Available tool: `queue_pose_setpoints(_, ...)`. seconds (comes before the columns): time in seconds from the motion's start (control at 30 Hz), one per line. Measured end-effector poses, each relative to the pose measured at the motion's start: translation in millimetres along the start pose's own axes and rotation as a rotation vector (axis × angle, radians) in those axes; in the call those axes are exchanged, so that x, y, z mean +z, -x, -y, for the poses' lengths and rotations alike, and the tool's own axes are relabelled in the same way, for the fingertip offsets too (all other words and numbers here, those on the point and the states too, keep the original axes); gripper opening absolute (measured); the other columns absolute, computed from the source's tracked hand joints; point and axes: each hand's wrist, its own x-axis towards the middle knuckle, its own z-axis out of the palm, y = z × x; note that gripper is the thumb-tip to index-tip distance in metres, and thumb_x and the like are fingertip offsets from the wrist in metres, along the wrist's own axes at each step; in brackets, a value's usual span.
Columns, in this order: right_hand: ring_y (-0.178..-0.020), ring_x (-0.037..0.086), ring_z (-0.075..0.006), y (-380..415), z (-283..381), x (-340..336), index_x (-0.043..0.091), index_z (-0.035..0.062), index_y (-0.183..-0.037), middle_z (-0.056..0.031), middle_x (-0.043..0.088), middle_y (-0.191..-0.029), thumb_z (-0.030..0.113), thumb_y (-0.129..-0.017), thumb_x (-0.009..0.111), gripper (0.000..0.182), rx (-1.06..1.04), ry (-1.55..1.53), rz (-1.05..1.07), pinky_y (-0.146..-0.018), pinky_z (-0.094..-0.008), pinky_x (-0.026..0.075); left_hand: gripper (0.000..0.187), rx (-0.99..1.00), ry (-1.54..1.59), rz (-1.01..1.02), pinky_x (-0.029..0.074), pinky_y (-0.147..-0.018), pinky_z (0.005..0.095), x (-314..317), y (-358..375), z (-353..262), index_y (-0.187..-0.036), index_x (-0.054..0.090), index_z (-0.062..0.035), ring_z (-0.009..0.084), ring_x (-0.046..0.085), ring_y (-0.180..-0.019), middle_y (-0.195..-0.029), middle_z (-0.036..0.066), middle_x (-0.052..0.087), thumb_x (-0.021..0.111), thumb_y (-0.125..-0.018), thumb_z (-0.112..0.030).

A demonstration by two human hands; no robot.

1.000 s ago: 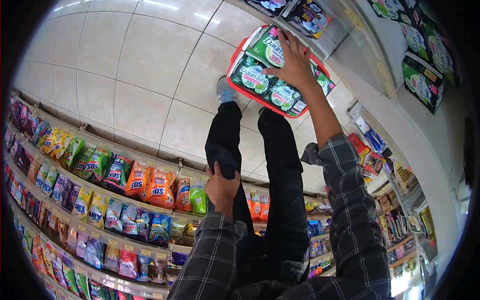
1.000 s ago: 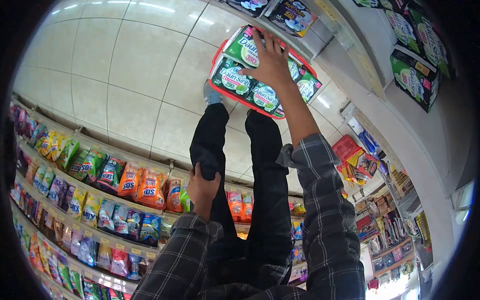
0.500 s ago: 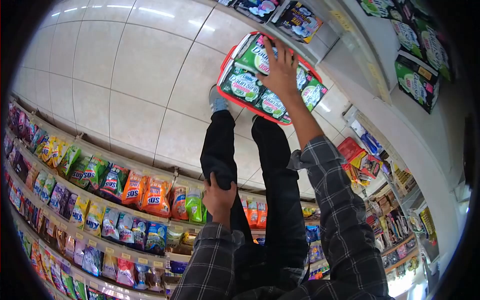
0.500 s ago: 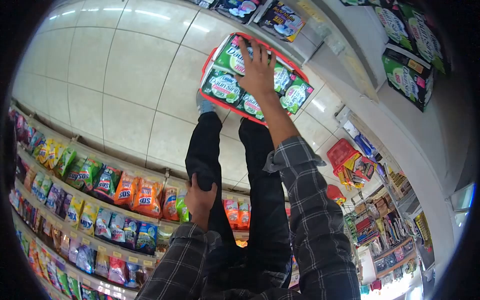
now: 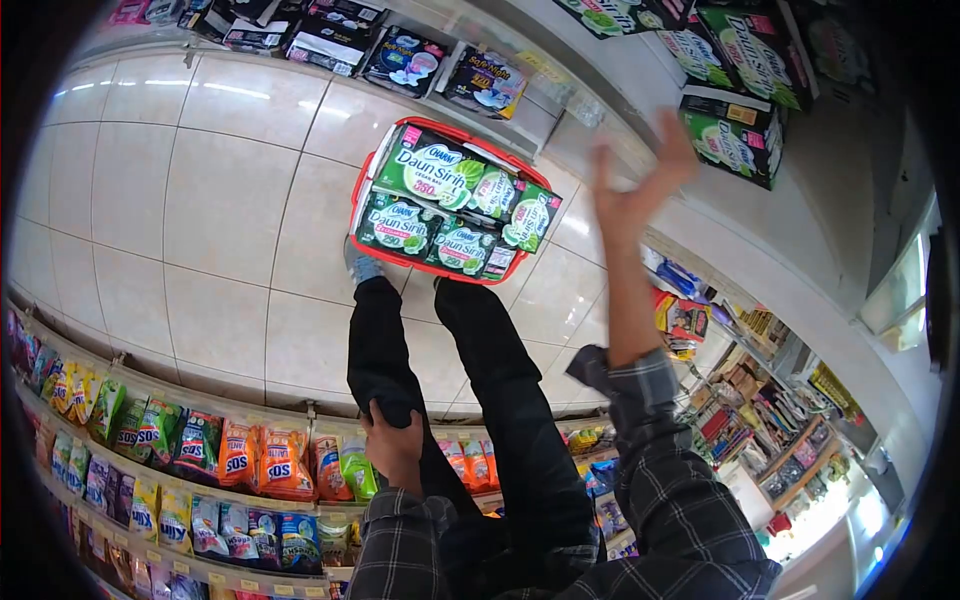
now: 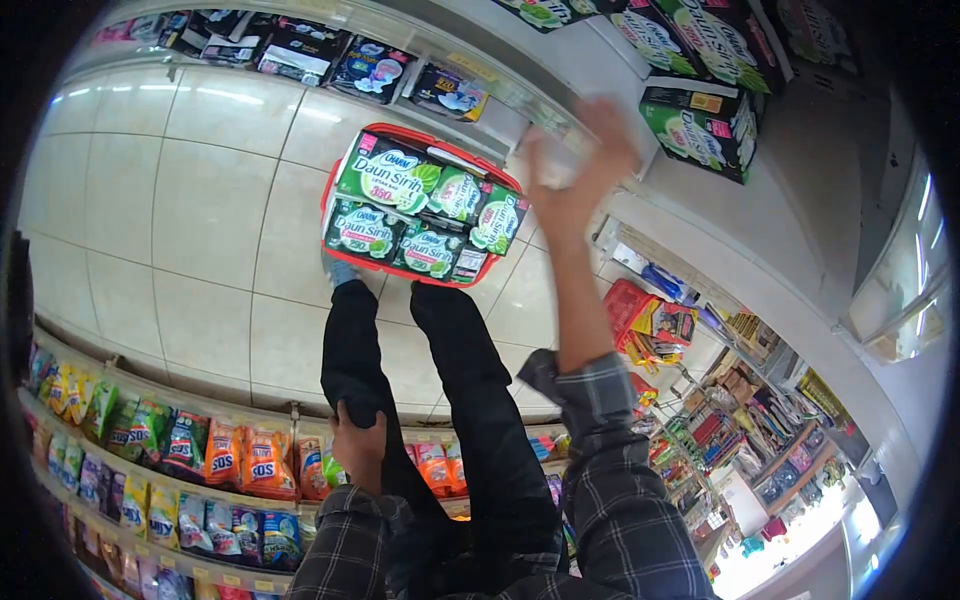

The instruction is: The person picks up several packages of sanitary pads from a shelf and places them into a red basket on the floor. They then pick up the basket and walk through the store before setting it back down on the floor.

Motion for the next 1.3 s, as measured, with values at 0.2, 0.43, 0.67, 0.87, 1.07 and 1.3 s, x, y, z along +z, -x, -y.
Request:
queue_pose_setpoints(0.2,-0.133,0.035,-0.0456,-59.7,-113.7,-61.3,0.026,0.0036,-0.148,-0.0260,0.035,-0.146,0.037,-0.067,0.087,0.107,0.282,0.568,0.049,-0.107,-0.0552,0.031,0.080,0.014,-0.038,-0.005,0.053,-0.086,0.0502,0.7,-1.0,1.8,-0.141,0.049,-0.0117,0.0417,0.065,-0.102,-0.137,0.022,0.050,0.071,-0.072,-0.046)
queue_pose_setpoints(0.43,-0.128,0.041,-0.0447,-59.9,-105.6,-81.9,0.031,0.0141,-0.146,-0.0225,0.039,-0.141,0.038,-0.067,0.086,0.099,0.403,0.733,0.277,-0.103,-0.0558,0.036,0.080,0.044,-0.035,-0.030,0.053,-0.086,0.0504,0.5,-1.1,4.6,-0.141,0.048,-0.0117,0.0423,0.065,-0.101,-0.134,0.022,0.052,0.070,-0.072,-0.046)
queue_pose_setpoints(0.67,-0.124,0.043,-0.0456,-69.9,-120.7,-99.9,0.035,0.0132,-0.144,-0.0219,0.041,-0.139,0.038,-0.061,0.088,0.102,0.362,0.680,0.254,-0.104,-0.0521,0.038,0.079,0.053,-0.042,-0.044,0.054,-0.084,0.0501,-0.5,-3.5,6.5,-0.140,0.049,-0.0121,0.0424,0.065,-0.101,-0.131,0.023,0.053,0.070,-0.072,-0.045)
queue_pose_setpoints(0.87,-0.118,0.050,-0.0467,-82.6,-90.4,-120.9,0.035,0.0072,-0.143,-0.0226,0.054,-0.128,0.036,-0.062,0.087,0.101,0.426,0.584,0.480,-0.103,-0.0478,0.041,0.079,0.049,-0.046,-0.025,0.054,-0.084,0.0502,-9.2,-4.7,4.7,-0.140,0.050,-0.0118,0.0414,0.065,-0.100,-0.127,0.021,0.055,0.070,-0.072,-0.045)
queue_pose_setpoints(1.07,-0.116,0.050,-0.0450,-32.7,-52.3,-143.9,0.042,0.0040,-0.138,-0.0199,0.056,-0.125,0.030,-0.066,0.086,0.088,0.233,0.540,0.235,-0.103,-0.0488,0.038,0.079,0.088,0.020,-0.035,0.054,-0.086,0.0499,-16.6,-7.4,7.1,-0.140,0.049,-0.0112,0.0416,0.064,-0.103,-0.128,0.022,0.054,0.070,-0.072,-0.046)
queue_pose_setpoints(1.3,-0.128,0.043,-0.0359,63.2,99.1,-266.6,0.034,-0.0099,-0.139,-0.0260,0.045,-0.136,0.031,-0.068,0.089,0.099,0.849,-0.093,0.322,-0.112,-0.0427,0.029,0.082,0.140,0.153,-0.036,0.049,-0.096,0.0480,-54.3,-12.1,5.3,-0.138,0.051,-0.0044,0.0402,0.060,-0.115,-0.130,0.023,0.056,0.071,-0.071,-0.048)
